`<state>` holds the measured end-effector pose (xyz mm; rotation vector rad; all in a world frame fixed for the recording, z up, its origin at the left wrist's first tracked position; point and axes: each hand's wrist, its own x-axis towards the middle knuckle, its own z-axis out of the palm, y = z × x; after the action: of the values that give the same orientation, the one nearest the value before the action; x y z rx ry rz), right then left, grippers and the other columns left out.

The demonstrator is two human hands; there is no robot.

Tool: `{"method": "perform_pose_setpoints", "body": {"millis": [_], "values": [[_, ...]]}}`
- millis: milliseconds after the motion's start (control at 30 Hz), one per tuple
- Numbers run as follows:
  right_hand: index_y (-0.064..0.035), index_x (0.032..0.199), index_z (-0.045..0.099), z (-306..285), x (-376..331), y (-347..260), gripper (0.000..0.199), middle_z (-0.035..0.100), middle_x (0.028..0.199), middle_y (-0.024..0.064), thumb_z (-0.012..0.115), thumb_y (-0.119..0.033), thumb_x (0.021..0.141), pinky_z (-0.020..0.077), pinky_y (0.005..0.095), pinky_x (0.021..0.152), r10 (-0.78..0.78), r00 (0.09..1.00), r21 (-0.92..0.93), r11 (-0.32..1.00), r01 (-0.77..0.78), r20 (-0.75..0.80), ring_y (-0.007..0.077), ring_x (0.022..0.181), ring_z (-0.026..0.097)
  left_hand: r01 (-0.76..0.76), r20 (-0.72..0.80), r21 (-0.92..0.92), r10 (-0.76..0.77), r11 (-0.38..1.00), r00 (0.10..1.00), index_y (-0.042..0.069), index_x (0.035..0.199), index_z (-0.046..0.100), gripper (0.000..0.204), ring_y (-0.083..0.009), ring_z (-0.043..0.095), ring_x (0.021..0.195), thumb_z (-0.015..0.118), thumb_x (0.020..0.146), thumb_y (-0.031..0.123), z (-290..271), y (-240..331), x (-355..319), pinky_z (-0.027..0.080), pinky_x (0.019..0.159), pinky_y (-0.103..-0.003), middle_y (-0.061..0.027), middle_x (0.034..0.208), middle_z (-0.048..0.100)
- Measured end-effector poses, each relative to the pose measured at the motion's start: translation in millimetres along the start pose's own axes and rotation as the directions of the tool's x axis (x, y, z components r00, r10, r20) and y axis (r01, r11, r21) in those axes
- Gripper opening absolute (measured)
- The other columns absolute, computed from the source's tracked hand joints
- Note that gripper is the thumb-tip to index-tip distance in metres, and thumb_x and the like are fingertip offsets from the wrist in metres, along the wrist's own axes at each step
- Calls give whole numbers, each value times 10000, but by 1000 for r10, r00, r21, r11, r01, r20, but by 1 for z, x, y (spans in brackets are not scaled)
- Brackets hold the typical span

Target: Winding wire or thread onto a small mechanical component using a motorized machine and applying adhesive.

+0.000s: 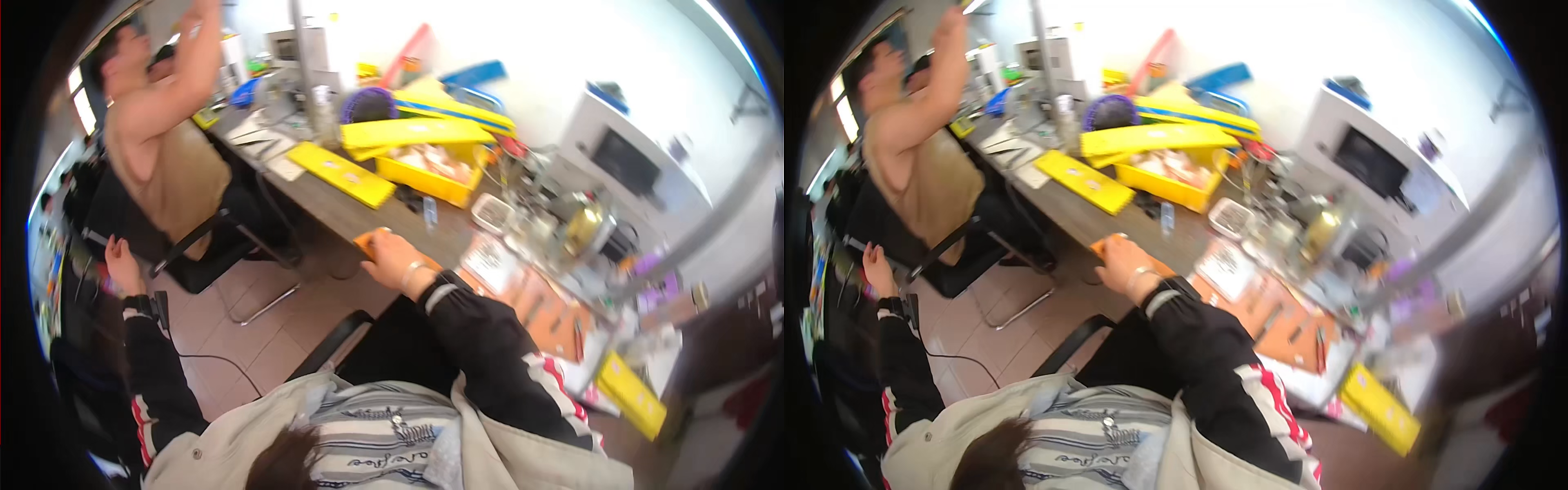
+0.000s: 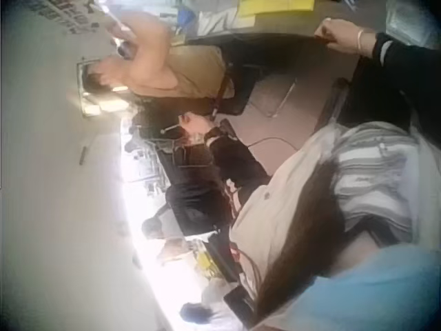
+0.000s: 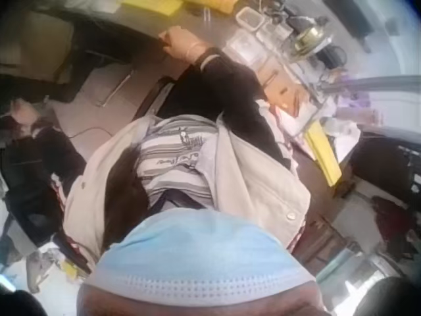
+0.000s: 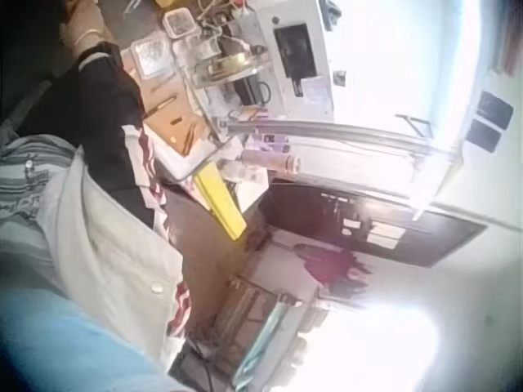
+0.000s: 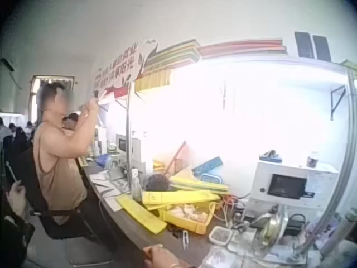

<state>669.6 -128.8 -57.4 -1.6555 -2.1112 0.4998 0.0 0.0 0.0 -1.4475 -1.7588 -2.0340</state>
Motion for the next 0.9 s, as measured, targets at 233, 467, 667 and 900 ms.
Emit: {"method": "perform_pose_setpoints", "body": {"millis": [233, 467, 667, 900], "values": [[-26, 1143, 631, -28, -71, -16, 429, 657, 1145, 171, 734, -301, 830, 511, 456, 915, 8, 1000, -83, 997, -9, -15, 355, 1103, 628, 15, 811, -389, 335, 921, 480, 1, 1178, 663, 222, -137, 632, 1005, 610, 971, 58, 177, 265, -258, 499, 853, -260, -65, 1109, 675], [-84, 1198, 629, -73, -204, -24, 405, 660, 1134, 111, 730, -227, 833, 525, 412, 870, -150, 946, 28, 986, 165, -288, 323, 1023, 647, -54, 782, -618, 621, 784, 56, 7, 981, 715, 149, -270, 672, 776, 674, 839, -13, 176, 370, -399, 516, 703, -330, -132, 839, 685], [-71, 1100, 684, -101, -347, 19, 293, 710, 952, 118, 736, -118, 816, 529, 403, 765, 297, 715, 51, 937, -344, -632, 311, 876, 677, 32, 707, -602, 551, 798, -443, 28, 1013, 717, 206, -298, 650, 775, 729, 815, 80, 186, 345, -444, 507, 704, -356, -131, 853, 689], [-68, 1043, 702, -68, -388, 56, 213, 703, 849, 101, 711, -39, 833, 527, 357, 645, 427, 412, 153, 820, -552, -805, 256, 735, 683, -59, 749, -482, 376, 874, -545, 29, 1061, 693, 265, -297, 662, 808, 734, 801, 57, 184, 300, -461, 512, 736, -378, -127, 853, 685]]}}
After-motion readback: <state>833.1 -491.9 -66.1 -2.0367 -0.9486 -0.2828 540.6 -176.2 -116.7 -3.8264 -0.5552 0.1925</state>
